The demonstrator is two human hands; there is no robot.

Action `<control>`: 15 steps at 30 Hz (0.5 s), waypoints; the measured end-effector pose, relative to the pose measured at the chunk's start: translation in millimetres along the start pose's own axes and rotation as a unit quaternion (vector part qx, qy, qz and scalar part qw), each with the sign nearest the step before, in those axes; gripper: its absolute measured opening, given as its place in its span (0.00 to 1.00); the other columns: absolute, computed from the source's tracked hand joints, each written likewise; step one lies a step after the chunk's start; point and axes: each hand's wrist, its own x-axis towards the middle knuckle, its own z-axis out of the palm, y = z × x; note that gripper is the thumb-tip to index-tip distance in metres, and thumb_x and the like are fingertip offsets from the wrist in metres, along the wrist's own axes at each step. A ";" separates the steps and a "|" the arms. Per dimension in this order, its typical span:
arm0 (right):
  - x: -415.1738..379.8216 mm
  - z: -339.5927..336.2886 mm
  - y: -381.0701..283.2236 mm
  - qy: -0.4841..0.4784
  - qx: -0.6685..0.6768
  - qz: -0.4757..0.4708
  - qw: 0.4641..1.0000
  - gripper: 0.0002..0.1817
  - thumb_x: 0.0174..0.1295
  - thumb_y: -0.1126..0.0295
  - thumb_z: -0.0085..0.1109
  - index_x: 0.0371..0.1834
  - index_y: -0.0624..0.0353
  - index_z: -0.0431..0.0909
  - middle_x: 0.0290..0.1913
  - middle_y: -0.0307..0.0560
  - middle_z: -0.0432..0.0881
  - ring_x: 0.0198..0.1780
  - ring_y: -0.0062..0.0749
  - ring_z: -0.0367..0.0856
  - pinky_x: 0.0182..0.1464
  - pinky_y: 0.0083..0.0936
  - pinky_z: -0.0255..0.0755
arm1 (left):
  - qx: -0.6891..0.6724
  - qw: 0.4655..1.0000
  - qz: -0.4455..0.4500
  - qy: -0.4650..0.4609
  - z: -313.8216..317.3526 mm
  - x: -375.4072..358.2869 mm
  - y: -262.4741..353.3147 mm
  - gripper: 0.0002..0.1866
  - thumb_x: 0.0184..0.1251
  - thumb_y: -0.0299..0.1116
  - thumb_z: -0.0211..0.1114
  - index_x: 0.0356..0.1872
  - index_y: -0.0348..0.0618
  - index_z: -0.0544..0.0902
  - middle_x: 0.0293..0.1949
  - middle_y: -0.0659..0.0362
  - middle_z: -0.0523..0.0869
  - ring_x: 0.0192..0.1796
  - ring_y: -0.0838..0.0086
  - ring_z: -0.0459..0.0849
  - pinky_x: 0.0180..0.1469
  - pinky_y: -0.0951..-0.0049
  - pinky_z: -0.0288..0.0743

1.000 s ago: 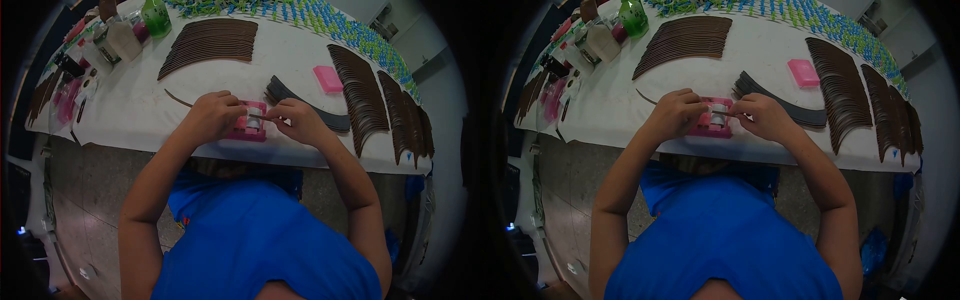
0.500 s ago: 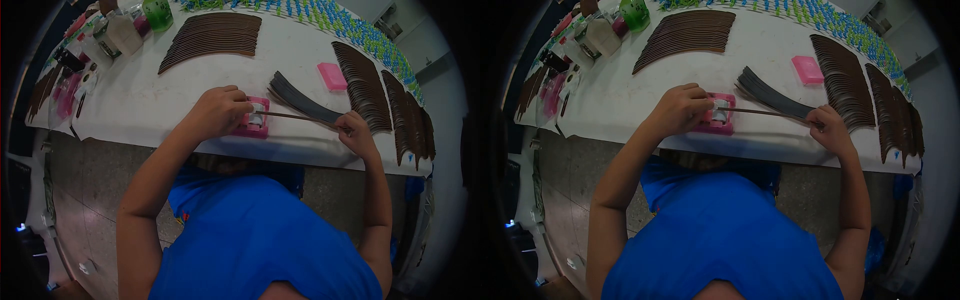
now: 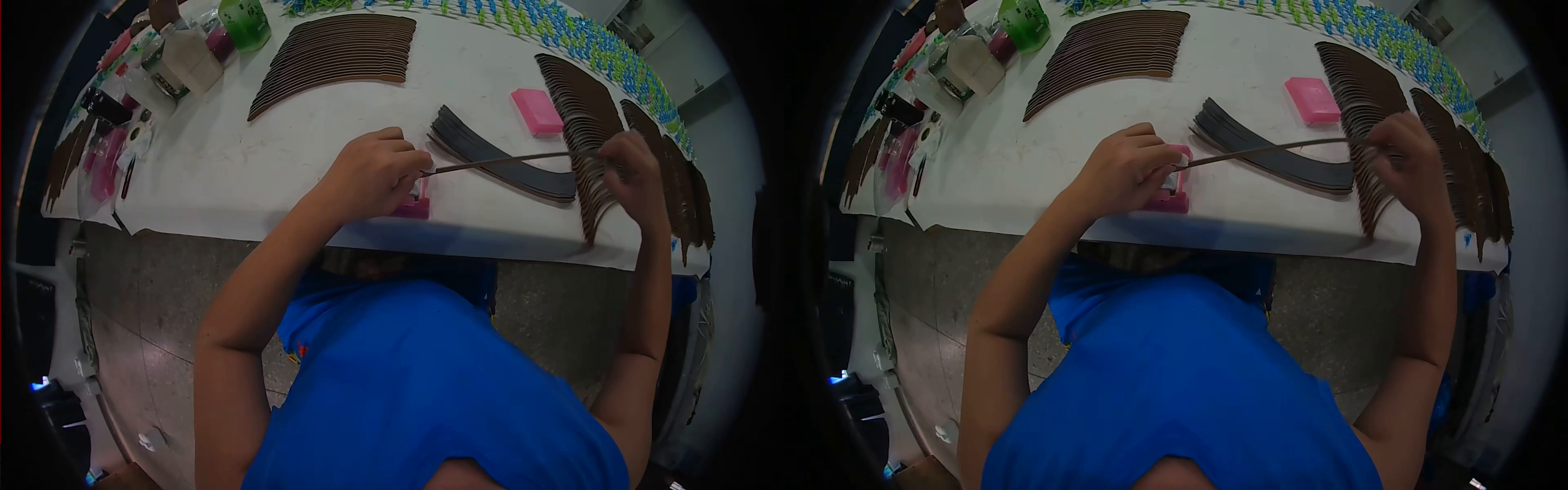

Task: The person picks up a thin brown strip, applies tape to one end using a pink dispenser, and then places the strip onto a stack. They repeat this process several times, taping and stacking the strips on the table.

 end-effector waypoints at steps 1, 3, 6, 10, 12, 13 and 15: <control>7.7 -7.4 -0.1 0.000 -0.001 0.003 1.000 0.10 0.56 0.86 0.61 0.41 0.65 0.82 0.42 0.47 0.83 0.47 0.35 0.84 0.48 0.27 0.79 | -0.019 1.000 -0.004 0.009 1.8 2.3 1.3 0.11 0.59 0.22 0.74 0.43 0.42 0.89 0.34 0.57 0.90 0.41 0.61 0.87 0.42 0.61 0.83; 24.8 -19.9 -2.4 0.040 0.052 0.023 0.998 0.13 0.57 0.88 0.59 0.44 0.66 0.82 0.44 0.44 0.82 0.48 0.28 0.83 0.52 0.22 0.77 | -0.041 0.998 -0.038 0.001 3.4 6.3 7.4 0.13 0.58 0.21 0.74 0.45 0.41 0.88 0.34 0.57 0.91 0.42 0.61 0.87 0.43 0.61 0.83; 53.3 -39.3 -12.0 0.034 0.045 -0.019 0.998 0.13 0.58 0.86 0.57 0.46 0.66 0.81 0.43 0.41 0.80 0.48 0.23 0.80 0.53 0.20 0.75 | -0.074 0.995 -0.067 0.008 10.4 13.2 12.8 0.15 0.60 0.20 0.74 0.49 0.40 0.87 0.35 0.56 0.91 0.42 0.64 0.87 0.44 0.64 0.83; 68.6 -49.5 -11.7 0.028 0.048 0.014 0.998 0.14 0.58 0.84 0.55 0.47 0.65 0.81 0.42 0.38 0.78 0.47 0.20 0.78 0.53 0.20 0.73 | -0.301 0.921 -0.240 -0.049 -1.7 17.5 20.8 0.12 0.69 0.21 0.74 0.51 0.38 0.85 0.36 0.58 0.91 0.38 0.73 0.87 0.44 0.70 0.82; 65.2 -47.1 1.3 0.011 0.213 0.150 0.965 0.12 0.57 0.81 0.54 0.44 0.62 0.80 0.41 0.35 0.77 0.47 0.18 0.77 0.52 0.18 0.71 | -0.462 0.850 -0.242 -0.067 -13.8 15.9 10.5 0.10 0.70 0.23 0.73 0.50 0.39 0.85 0.37 0.59 0.91 0.37 0.75 0.86 0.43 0.72 0.81; 62.8 -44.2 10.2 0.011 0.216 0.142 0.966 0.12 0.57 0.81 0.54 0.44 0.62 0.80 0.41 0.35 0.77 0.47 0.18 0.77 0.52 0.18 0.71 | -0.610 0.752 -0.233 -0.084 -21.9 12.9 5.3 0.08 0.72 0.25 0.73 0.49 0.40 0.86 0.38 0.59 0.91 0.36 0.76 0.85 0.42 0.73 0.79; 57.0 -32.5 30.7 -0.047 0.296 0.156 0.941 0.11 0.57 0.80 0.55 0.42 0.59 0.79 0.40 0.33 0.76 0.41 0.15 0.74 0.46 0.15 0.68 | -0.652 0.714 -0.247 -0.061 -39.0 3.9 0.8 0.08 0.73 0.24 0.72 0.49 0.39 0.86 0.38 0.60 0.90 0.36 0.77 0.83 0.42 0.75 0.77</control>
